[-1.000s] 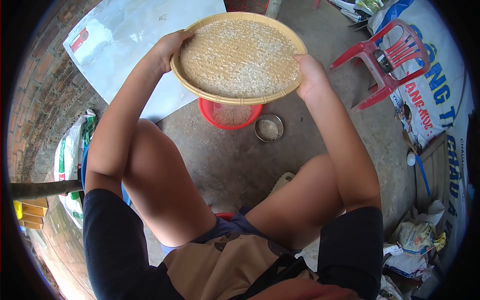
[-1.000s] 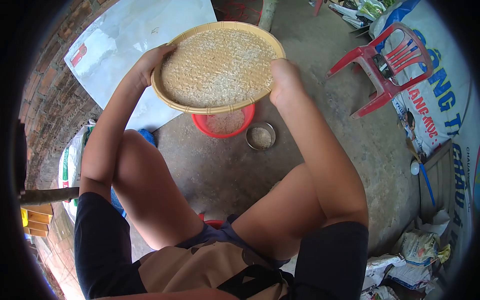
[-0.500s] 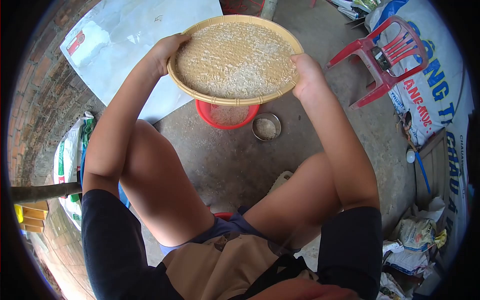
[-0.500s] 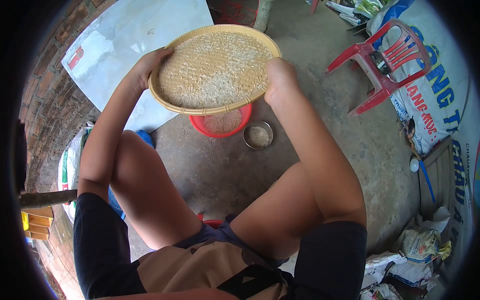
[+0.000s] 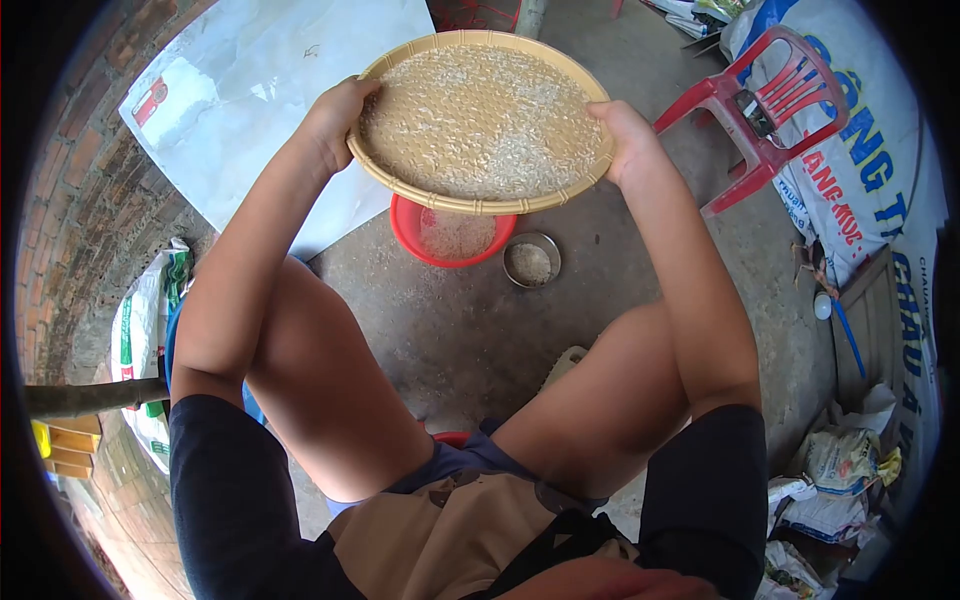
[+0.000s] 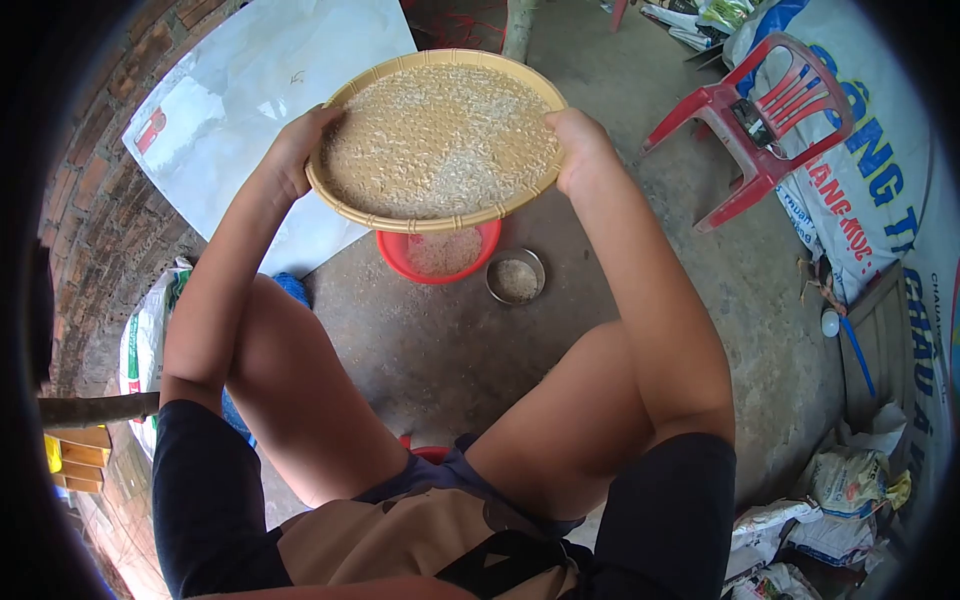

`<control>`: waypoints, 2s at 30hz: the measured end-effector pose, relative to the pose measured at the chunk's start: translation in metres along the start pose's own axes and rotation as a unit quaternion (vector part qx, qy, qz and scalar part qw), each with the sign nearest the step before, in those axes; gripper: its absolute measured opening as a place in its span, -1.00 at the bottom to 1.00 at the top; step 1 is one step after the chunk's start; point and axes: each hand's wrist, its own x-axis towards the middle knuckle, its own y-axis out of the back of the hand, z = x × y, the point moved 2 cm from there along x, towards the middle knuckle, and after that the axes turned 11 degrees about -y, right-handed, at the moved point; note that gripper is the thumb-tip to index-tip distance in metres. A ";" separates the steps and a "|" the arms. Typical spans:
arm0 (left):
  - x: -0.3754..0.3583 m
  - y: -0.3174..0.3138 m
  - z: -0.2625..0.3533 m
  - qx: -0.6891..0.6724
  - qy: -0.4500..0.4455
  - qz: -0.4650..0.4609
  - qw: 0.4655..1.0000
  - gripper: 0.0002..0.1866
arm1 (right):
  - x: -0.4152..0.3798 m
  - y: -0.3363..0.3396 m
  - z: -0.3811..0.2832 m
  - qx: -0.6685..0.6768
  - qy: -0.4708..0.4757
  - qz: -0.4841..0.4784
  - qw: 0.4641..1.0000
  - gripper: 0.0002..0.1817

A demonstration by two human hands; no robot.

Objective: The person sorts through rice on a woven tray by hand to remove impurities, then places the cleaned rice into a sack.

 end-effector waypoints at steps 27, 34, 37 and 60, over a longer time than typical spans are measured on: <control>0.008 0.009 0.003 -0.042 -0.023 0.032 0.998 -0.65 | -0.004 -0.007 0.004 -0.001 0.009 -0.021 1.000 -0.62; 0.004 0.002 -0.004 -0.036 0.020 0.002 0.999 -0.64 | 0.006 0.006 -0.012 0.006 -0.010 -0.032 0.999 -0.62; 0.002 -0.001 0.002 -0.033 -0.038 0.036 0.998 -0.64 | 0.005 0.003 -0.009 -0.005 -0.019 -0.045 0.999 -0.62; -0.003 0.005 0.006 -0.027 -0.026 0.032 0.999 -0.63 | 0.000 -0.008 -0.003 -0.038 0.002 -0.011 0.999 -0.62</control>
